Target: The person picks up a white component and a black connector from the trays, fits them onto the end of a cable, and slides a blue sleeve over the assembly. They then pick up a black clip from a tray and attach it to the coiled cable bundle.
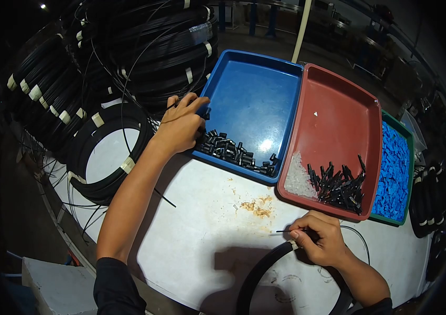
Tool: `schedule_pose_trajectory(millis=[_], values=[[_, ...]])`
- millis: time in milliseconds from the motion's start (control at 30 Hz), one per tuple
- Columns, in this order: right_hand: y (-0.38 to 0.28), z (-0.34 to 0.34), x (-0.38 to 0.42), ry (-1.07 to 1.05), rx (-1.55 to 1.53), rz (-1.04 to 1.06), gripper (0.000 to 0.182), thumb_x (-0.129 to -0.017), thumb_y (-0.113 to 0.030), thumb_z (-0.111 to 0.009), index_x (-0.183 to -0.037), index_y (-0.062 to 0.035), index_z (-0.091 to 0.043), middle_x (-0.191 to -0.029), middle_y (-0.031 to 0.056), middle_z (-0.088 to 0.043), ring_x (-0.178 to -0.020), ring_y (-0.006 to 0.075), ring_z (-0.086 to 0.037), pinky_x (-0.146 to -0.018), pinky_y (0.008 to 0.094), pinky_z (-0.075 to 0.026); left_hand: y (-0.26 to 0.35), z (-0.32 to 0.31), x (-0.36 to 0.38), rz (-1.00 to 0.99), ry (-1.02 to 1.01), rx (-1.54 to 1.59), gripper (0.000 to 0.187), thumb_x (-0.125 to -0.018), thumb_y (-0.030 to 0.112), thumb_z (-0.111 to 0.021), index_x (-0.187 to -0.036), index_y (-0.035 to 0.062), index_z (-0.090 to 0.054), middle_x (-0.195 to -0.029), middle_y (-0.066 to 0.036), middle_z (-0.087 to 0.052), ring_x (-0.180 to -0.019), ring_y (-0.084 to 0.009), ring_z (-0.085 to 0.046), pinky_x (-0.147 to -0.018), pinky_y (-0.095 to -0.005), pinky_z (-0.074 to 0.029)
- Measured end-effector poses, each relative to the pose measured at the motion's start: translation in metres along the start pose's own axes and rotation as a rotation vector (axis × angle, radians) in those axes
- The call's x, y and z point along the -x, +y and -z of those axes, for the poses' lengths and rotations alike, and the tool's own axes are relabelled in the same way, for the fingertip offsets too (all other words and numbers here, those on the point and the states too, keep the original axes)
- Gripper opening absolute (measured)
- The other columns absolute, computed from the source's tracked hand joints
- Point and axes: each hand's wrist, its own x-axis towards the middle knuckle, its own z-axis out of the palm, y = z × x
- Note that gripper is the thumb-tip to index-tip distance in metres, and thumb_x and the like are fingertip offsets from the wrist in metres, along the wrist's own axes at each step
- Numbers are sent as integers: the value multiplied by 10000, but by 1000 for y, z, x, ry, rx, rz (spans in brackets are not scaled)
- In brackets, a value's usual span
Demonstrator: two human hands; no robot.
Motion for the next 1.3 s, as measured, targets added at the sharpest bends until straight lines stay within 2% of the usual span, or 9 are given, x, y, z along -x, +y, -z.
schedule_pose_trajectory(millis=[267, 333, 433, 567, 733, 967, 1167, 1233, 1300], values=[[2, -1, 1, 12, 1, 10, 57, -891, -64, -734, -900, -9, -723, -764, 90, -650, -614, 184, -625, -565, 306, -488, 5, 4, -4, -4, -19, 85, 255, -732, 42, -774, -962, 139, -822, -1314, -13, -647, -1326, -208, -478, -1121, -536, -299], [3, -2, 1, 9, 10, 9, 56, -890, -66, -735, -900, -12, -722, -758, 88, -644, -609, 185, -620, -561, 309, -483, 9, 5, -4, -46, -6, 79, 328, -773, 15, -744, -1080, 117, -796, -1267, -34, -685, -1266, -213, -531, -1078, -423, -335], [3, -2, 2, 12, 5, 6, 54, -891, -67, -735, -899, -15, -722, -753, 85, -640, -605, 184, -616, -559, 311, -480, 11, 2, -9, -46, -49, 251, 318, -800, 23, -736, -1102, 107, -788, -1178, -57, -725, -1178, -238, -600, -1040, -391, -396], [3, -1, 1, 12, 1, 14, 54, -892, -66, -734, -903, -15, -722, -752, 85, -640, -605, 183, -616, -558, 310, -481, 10, -9, -12, -93, -54, 216, 295, -813, 41, -751, -1102, 92, -779, -1061, -78, -745, -1065, -271, -655, -968, -406, -475], [2, 0, 1, -2, -5, 10, 51, -899, -64, -729, -916, -16, -720, -752, 87, -640, -600, 180, -615, -554, 306, -480, 15, -7, -13, -25, -93, 343, 149, -829, 70, -767, -970, 48, -725, -946, -103, -721, -959, -294, -679, -869, -429, -535], [3, 0, 2, 0, -16, 6, 57, -905, -71, -727, -918, -16, -720, -754, 86, -641, -602, 180, -616, -557, 307, -481, 25, -7, -11, -42, 12, 384, 118, -848, 62, -743, -955, 31, -705, -951, -116, -729, -974, -311, -682, -873, -438, -535], [2, 0, 1, 0, -9, 17, 59, -908, -76, -730, -922, -19, -721, -757, 86, -641, -602, 180, -616, -558, 306, -479, 34, -1, -15, 21, -110, 599, 117, -854, 28, -746, -958, 27, -692, -972, -120, -718, -994, -315, -668, -882, -421, -522], [2, 0, 1, -7, -5, 8, 57, -908, -73, -730, -925, -20, -721, -759, 85, -642, -603, 180, -616, -557, 306, -478, 34, -8, -17, -206, 39, 479, 129, -865, 48, -745, -992, 45, -727, -1012, -89, -731, -1045, -288, -657, -927, -409, -500], [3, 0, 1, -7, -4, 8, 56, -907, -71, -730, -925, -19, -721, -760, 85, -642, -603, 180, -617, -555, 306, -478, 42, -11, -18, -266, 44, 507, 152, -862, 70, -754, -1013, 59, -742, -1026, -73, -736, -1063, -275, -650, -951, -408, -486]])
